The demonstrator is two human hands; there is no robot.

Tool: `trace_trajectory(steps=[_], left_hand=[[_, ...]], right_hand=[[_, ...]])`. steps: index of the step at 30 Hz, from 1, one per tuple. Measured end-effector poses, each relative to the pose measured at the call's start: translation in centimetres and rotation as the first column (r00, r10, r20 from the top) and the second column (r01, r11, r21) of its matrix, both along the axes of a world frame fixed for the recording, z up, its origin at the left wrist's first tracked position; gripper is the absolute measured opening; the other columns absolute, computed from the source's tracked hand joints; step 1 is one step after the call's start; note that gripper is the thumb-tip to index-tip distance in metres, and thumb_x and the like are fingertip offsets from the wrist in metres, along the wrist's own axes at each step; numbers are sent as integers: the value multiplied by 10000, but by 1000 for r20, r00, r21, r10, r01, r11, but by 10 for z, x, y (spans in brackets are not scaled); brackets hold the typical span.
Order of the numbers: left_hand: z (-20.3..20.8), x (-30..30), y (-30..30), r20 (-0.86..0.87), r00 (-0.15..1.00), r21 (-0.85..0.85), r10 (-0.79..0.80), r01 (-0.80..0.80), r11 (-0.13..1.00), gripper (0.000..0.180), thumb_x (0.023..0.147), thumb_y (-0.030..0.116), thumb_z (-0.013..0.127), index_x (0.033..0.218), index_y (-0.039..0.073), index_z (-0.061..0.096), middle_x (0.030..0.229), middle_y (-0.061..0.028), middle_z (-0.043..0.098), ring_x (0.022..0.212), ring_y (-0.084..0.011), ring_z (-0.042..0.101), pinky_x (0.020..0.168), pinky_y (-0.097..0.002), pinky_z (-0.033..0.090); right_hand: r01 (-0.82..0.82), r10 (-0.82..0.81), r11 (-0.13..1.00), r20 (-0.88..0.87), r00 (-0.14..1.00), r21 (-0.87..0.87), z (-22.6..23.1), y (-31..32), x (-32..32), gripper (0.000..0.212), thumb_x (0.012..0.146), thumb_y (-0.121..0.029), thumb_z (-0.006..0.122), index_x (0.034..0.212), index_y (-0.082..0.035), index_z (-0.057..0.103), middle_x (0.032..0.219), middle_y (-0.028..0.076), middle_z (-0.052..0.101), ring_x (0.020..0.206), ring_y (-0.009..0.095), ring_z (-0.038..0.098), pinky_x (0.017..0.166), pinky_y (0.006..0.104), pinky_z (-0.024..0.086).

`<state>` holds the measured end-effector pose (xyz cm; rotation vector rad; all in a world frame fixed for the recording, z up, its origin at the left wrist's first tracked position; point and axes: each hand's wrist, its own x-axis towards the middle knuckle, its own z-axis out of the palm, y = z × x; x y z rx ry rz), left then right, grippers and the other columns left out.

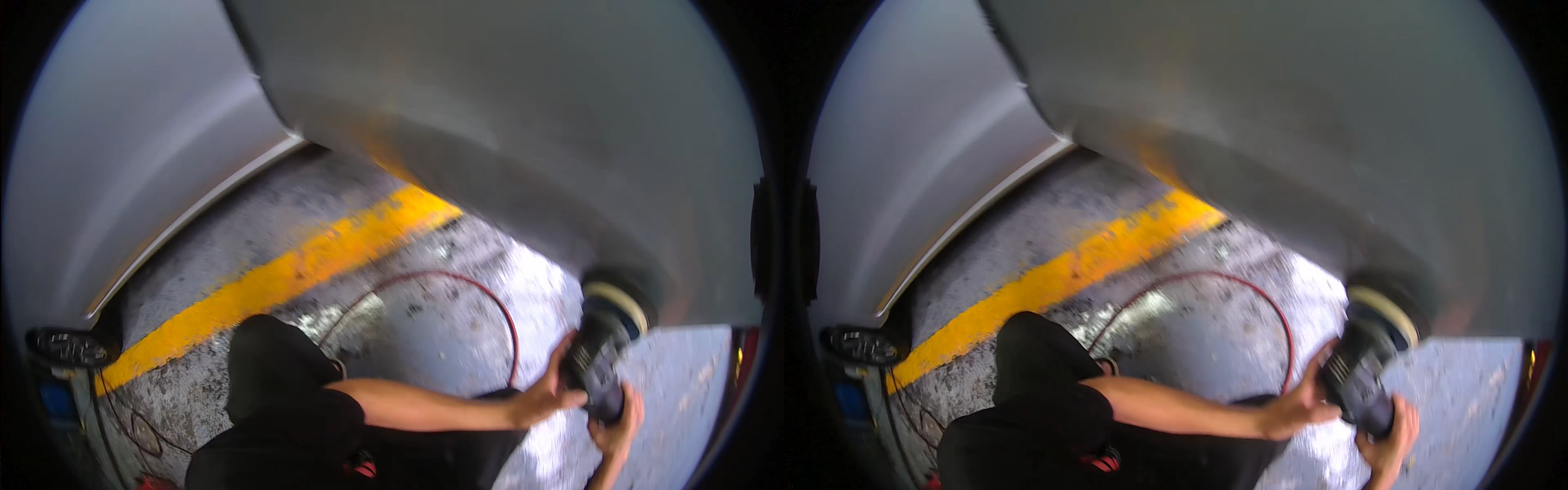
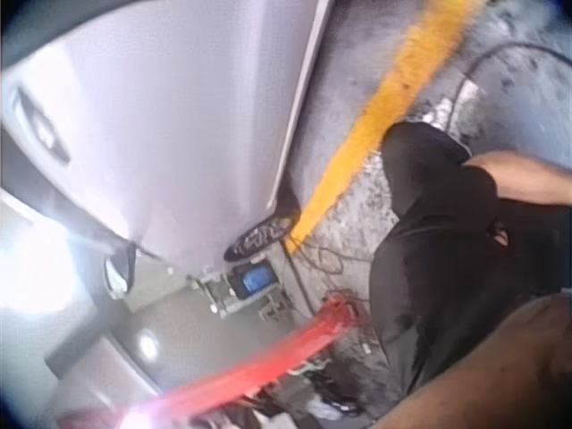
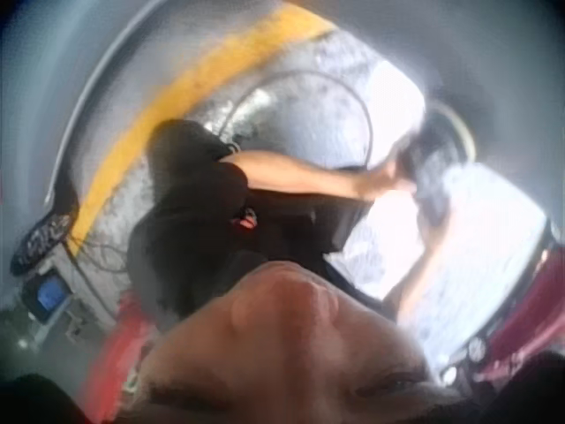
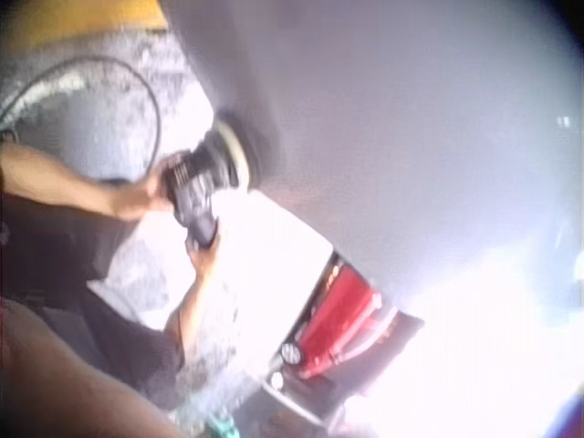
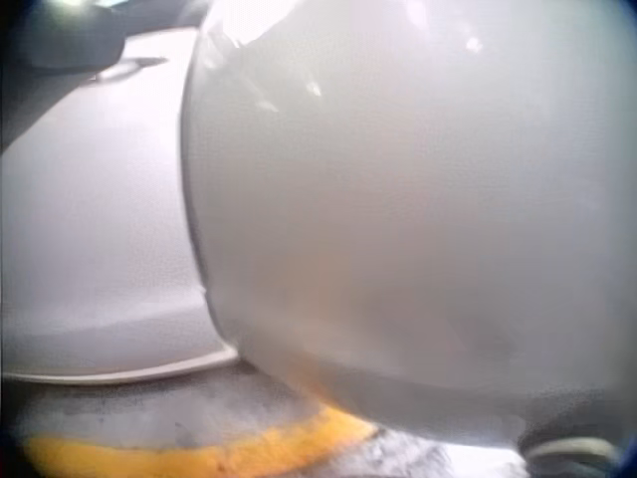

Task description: The person uses a rotary polisher to buff the exterior of a silver car, focusing on the driver-side door and front fender. They apply polishing compound to the pad and move the tool in circular motions across the paint surface.

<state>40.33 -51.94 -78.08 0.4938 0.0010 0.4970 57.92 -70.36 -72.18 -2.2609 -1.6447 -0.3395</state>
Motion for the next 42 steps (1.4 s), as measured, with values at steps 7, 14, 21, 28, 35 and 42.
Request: trace_trajectory(steps=[7,14,21,28,35,42], left_hand=[[0,-21,35,-51,988,297,145,-124,947,1193,911,387,798,1723,138,-41,1436,-204,486,1311,-274,523,1132,-429,404],[-44,-80,176,-154,738,402,657,-561,724,681,1051,438,550,1571,50,343,1367,-173,591,1261,-233,584,1103,-365,459],[-67,-150,295,-190,544,248,817,-779,576,593,1087,530,421,1307,31,656,1202,-101,713,1119,-187,663,1028,-342,506],[-65,-197,345,-265,605,-27,751,-783,621,761,1000,734,433,1207,60,720,1156,-107,768,1033,-234,725,974,-372,559],[-62,-222,367,-270,610,-288,745,-789,542,870,940,796,426,1317,51,671,1221,-138,745,1099,-301,716,1020,-461,553],[-52,-214,347,-147,716,-234,683,-696,679,799,959,751,470,1309,63,675,1194,-124,751,1063,-274,721,999,-449,568]], right_hand=[[183,-117,978,-447,887,105,-32,17,-21,588,756,-148,701,1316,16,625,1075,181,665,1011,384,643,910,460,534],[-197,199,977,-12,980,79,-34,185,-104,750,622,-87,870,1328,16,639,1144,220,717,1019,429,669,936,503,531],[-273,264,958,-103,959,-85,-12,295,-188,820,681,-184,914,1405,-10,572,1183,220,691,1085,413,667,980,507,518],[-347,339,896,-78,938,-276,8,358,-233,811,750,-206,833,1465,-23,497,1125,228,682,1031,418,711,895,526,579],[-326,298,866,-132,945,-380,5,402,-262,829,764,-248,819,1500,-49,492,1172,251,698,1069,427,727,922,528,591],[-306,270,904,-157,950,-300,-10,376,-259,874,786,-227,838,1540,-40,438,1213,239,676,1096,419,709,928,517,596]])
